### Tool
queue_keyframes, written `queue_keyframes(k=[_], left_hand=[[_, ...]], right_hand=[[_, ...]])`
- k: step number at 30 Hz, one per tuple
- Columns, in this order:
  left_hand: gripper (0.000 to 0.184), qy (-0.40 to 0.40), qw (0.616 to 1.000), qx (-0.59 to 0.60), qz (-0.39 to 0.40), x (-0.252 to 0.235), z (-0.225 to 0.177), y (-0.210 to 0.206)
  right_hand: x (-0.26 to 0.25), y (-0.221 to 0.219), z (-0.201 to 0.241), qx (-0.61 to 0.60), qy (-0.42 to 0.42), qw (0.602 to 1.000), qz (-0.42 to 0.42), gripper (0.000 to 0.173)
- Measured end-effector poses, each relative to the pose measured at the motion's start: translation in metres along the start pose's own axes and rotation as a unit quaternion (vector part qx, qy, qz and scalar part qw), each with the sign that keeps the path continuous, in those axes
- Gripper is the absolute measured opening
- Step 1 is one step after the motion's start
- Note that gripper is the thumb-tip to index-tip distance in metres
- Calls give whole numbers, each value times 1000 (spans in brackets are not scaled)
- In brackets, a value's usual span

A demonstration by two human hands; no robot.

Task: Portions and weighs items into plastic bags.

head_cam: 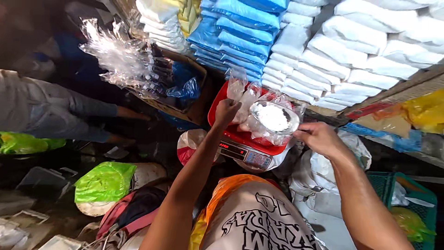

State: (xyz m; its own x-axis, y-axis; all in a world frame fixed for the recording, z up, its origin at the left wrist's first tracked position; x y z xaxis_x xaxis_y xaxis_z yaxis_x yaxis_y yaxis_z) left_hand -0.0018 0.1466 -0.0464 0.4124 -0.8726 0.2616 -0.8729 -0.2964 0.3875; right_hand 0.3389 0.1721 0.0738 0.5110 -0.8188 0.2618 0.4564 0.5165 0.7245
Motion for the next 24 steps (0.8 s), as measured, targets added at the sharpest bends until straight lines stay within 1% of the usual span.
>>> queue_keyframes(k=[3, 6, 11, 15, 18, 21, 24], left_hand=[[29, -5, 1000, -6, -28, 2, 0, 1], [30, -8, 1000, 10, -26, 6, -4, 3], [35, -24, 999, -25, -28, 10, -5, -1], [39, -28, 999, -34, -30, 12, -7, -11], [38, -20, 999, -27, -22, 11, -8, -15], [37, -5, 1000, -5, -18, 11, -10, -16], [37, 1, 1000, -12, -13, 9, -13, -12]], right_hand=[[-36, -5, 20, 91, 1, 994, 56, 26], [-63, -12, 44, 175, -13, 979, 100, 30], [-97, -23, 89, 308, -38, 938, 152, 39], [-97, -27, 143, 386, -71, 908, 146, 38], [-95, -28, 167, 429, -80, 890, 131, 34], [-94, -25, 169, 436, -75, 889, 122, 35], [-97, -19, 154, 420, -83, 896, 116, 38]])
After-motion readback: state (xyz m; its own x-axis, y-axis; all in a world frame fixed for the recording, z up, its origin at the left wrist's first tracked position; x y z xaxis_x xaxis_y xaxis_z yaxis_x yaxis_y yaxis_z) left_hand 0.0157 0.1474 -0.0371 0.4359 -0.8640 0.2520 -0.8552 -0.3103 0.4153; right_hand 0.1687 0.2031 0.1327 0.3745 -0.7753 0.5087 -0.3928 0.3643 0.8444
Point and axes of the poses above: each hand's wrist, its own x-axis away from the middle knuckle, its own y-axis out of the back of the hand, z = x × y, the point moved 3 cm from there along -x, towards the middle knuckle, and after that the axes turned 1 degree about -x, right-handed, at the moved point
